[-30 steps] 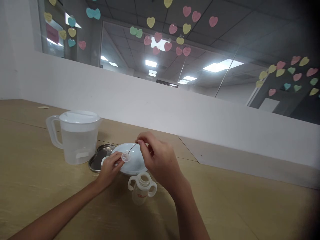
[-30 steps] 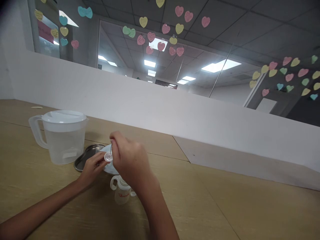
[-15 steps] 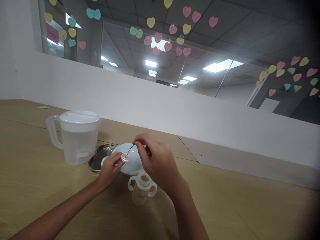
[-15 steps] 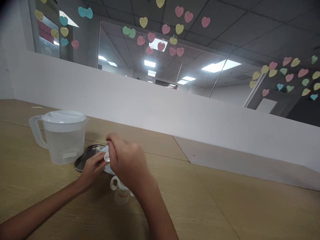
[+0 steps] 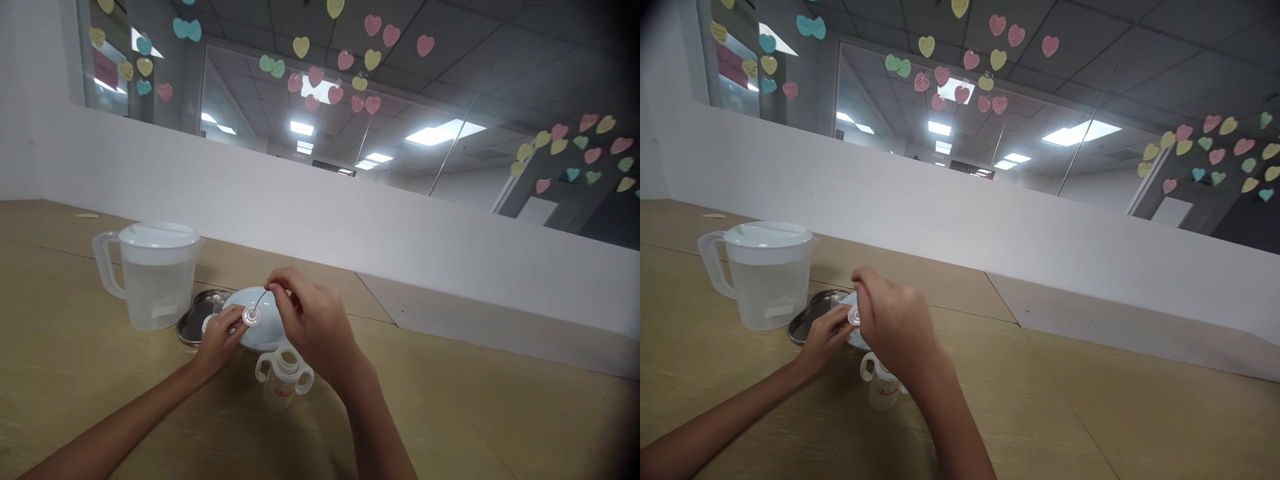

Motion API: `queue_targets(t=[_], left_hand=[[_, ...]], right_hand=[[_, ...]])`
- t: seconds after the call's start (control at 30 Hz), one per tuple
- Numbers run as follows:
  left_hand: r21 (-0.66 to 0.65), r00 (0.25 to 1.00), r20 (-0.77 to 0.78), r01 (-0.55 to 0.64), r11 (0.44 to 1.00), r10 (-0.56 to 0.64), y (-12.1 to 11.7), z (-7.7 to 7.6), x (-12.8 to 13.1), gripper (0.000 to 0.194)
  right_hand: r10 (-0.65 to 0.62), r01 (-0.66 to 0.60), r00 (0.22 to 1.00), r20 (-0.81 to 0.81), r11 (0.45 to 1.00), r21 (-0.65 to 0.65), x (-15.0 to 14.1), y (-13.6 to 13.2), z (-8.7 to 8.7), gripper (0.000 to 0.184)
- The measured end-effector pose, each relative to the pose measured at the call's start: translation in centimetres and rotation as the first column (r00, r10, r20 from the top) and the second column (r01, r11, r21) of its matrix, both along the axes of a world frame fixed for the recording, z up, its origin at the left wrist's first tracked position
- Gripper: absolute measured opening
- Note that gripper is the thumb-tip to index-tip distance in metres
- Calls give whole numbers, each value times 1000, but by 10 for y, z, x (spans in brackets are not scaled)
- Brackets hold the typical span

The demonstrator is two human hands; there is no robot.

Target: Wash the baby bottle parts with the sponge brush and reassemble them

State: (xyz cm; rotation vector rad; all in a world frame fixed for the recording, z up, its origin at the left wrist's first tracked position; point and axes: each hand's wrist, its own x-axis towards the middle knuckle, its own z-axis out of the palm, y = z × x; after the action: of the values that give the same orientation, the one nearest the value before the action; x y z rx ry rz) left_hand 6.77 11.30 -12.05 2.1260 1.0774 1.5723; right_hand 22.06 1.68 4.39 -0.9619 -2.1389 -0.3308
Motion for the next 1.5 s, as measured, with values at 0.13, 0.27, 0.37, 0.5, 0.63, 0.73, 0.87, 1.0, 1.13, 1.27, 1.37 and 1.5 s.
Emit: queue_targets(t=[0.13, 0.27, 0.37, 0.5, 0.63, 0.73, 0.87, 1.0, 1.13, 1.27, 1.37, 1.5], left_hand=[[-17, 1000, 5, 7, 1000, -7, -2, 2, 1, 23], [-13, 1000, 7, 10, 1000, -10, -1, 1, 1, 23], [-4, 1000, 4, 6, 1000, -6, 1, -2, 0, 23], [10, 1000, 4, 10, 1000, -10, 2, -4, 0, 23], [12, 1000, -5, -6, 1000, 6, 1, -2, 0, 24], [14, 1000, -6, -12, 1000, 12, 0, -1, 1, 24], [16, 1000, -7, -12, 1000, 12, -1, -1, 1, 23], [17, 1000, -22, -21, 1000, 21, 0, -1, 1, 24], [16, 1000, -15, -9, 1000, 9, 0, -1, 1, 24], [14, 1000, -9, -8, 1000, 8, 0, -1, 1, 23], [16, 1000, -2, -8, 1000, 8, 0, -1, 1, 22], [26, 1000, 13, -9, 1000, 8, 0, -1, 2, 22]], right_hand=[[3, -3, 1000, -5, 1000, -10, 0, -1, 1, 20], [2, -2, 1000, -7, 1000, -4, 0, 0, 0, 21], [0, 0, 1000, 2, 1000, 8, 0, 0, 0, 20], [3, -3, 1000, -6, 1000, 2, 0, 0, 0, 20], [0, 0, 1000, -7, 1000, 2, 0, -1, 0, 20], [-3, 3, 1000, 2, 1000, -3, 0, -1, 0, 20], [-4, 4, 1000, 5, 1000, 6, 1, 0, 0, 20], [5, -5, 1000, -2, 1000, 15, 0, 0, 0, 19], [4, -4, 1000, 1, 1000, 10, 0, -1, 0, 20], [-13, 13, 1000, 16, 1000, 2, 0, 0, -1, 21], [-23, 24, 999, 31, 1000, -12, 0, 1, -1, 21], [-38, 41, 999, 36, 997, -69, -1, -1, 0, 16]])
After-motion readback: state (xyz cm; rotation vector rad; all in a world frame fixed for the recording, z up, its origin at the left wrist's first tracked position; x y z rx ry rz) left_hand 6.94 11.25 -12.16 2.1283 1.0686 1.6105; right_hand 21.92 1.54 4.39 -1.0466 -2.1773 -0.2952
